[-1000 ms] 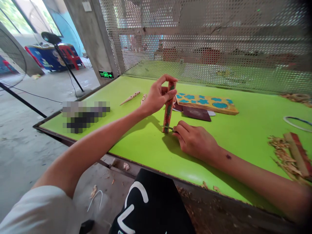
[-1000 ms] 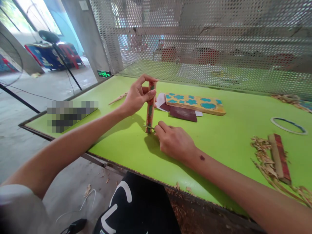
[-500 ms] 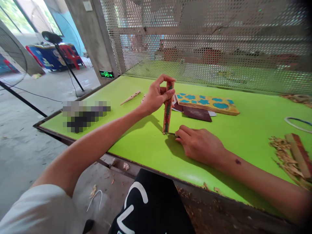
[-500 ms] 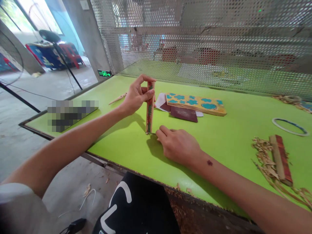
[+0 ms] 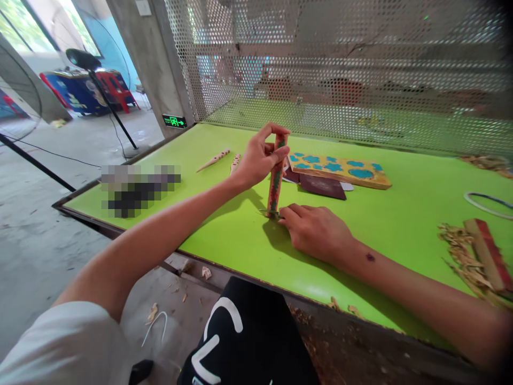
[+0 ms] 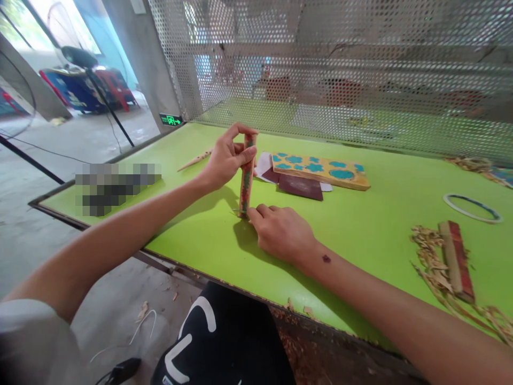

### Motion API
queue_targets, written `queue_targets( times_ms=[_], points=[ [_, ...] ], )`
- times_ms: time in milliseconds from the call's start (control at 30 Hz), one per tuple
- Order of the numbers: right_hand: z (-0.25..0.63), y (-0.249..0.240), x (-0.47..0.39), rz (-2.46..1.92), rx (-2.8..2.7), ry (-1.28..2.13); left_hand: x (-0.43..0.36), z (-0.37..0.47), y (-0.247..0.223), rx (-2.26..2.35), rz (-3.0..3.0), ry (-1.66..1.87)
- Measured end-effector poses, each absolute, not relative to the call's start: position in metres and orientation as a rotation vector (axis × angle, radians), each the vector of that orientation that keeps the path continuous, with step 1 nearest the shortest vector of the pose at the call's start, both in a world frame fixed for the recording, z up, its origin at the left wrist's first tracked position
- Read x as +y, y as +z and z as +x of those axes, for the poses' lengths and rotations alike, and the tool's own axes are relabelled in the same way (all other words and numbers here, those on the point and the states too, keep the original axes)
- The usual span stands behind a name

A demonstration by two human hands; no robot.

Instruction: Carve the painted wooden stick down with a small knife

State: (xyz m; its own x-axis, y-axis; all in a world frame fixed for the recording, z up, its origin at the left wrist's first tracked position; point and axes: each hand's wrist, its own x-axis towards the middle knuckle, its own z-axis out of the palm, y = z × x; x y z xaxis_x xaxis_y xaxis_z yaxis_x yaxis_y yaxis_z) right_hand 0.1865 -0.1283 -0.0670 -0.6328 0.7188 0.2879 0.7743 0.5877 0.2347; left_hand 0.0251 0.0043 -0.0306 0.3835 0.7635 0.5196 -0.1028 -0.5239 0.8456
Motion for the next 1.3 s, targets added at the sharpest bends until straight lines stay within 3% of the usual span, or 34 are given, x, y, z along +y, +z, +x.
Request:
queue_targets(
  times_ms=[400, 767, 1300],
  points=[
    [0.192, -0.058, -0.136, -1.255, -2.81, -0.499, 0.004, 0.018, -0.028, 0.52, 1.788, 1.225],
    [0.218, -0.075, -0.126, -1.124, -2.616, -0.519, 0.005, 0.022, -0.028, 0.495, 1.754, 1.209],
    [0.188, -0.063, -0.131, -1.429, -2.749, -0.435, 0.007, 0.019, -0.029, 0.577, 1.709, 1.248]
  ],
)
